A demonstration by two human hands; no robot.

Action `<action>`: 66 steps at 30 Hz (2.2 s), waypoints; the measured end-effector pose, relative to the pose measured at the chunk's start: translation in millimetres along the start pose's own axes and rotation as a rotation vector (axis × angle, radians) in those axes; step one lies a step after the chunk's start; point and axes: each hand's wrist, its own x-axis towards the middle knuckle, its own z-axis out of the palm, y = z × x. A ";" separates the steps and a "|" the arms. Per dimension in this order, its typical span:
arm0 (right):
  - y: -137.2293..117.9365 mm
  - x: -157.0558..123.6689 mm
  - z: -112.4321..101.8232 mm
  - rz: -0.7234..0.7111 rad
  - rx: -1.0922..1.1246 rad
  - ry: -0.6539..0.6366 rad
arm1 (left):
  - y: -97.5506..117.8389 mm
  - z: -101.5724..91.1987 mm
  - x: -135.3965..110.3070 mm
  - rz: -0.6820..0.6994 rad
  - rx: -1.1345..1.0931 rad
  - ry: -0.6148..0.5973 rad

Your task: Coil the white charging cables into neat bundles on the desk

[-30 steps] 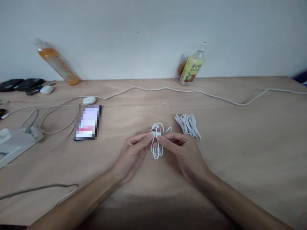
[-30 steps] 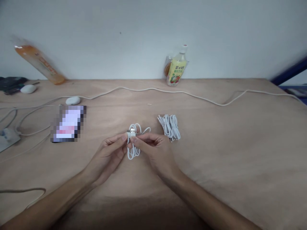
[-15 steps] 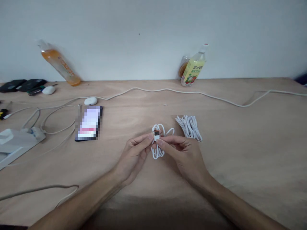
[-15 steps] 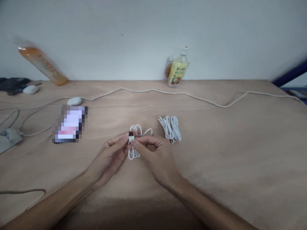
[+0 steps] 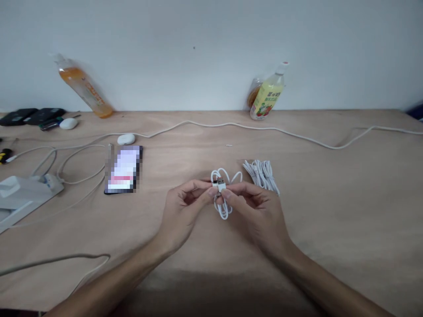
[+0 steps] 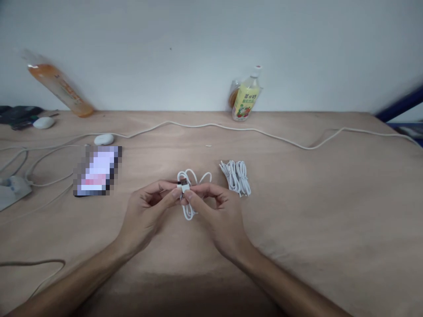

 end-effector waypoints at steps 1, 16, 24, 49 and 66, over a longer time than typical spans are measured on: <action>-0.1 -0.3 0.1 -0.006 -0.007 0.008 | 0.3 0.6 -0.4 -0.004 -0.019 -0.001; 6.2 -0.1 -0.7 0.067 0.008 -0.039 | -3.6 2.0 -2.6 -0.079 -0.174 0.023; 9.2 1.6 -1.8 0.057 0.024 -0.061 | -3.9 1.7 -2.2 -0.101 -0.193 0.017; 13.2 4.3 -0.6 0.068 0.065 -0.055 | -10.0 -1.0 0.7 -0.162 -0.316 -0.030; 13.2 4.4 -1.0 0.067 0.037 -0.052 | -10.8 -1.1 0.7 -0.163 -0.307 -0.051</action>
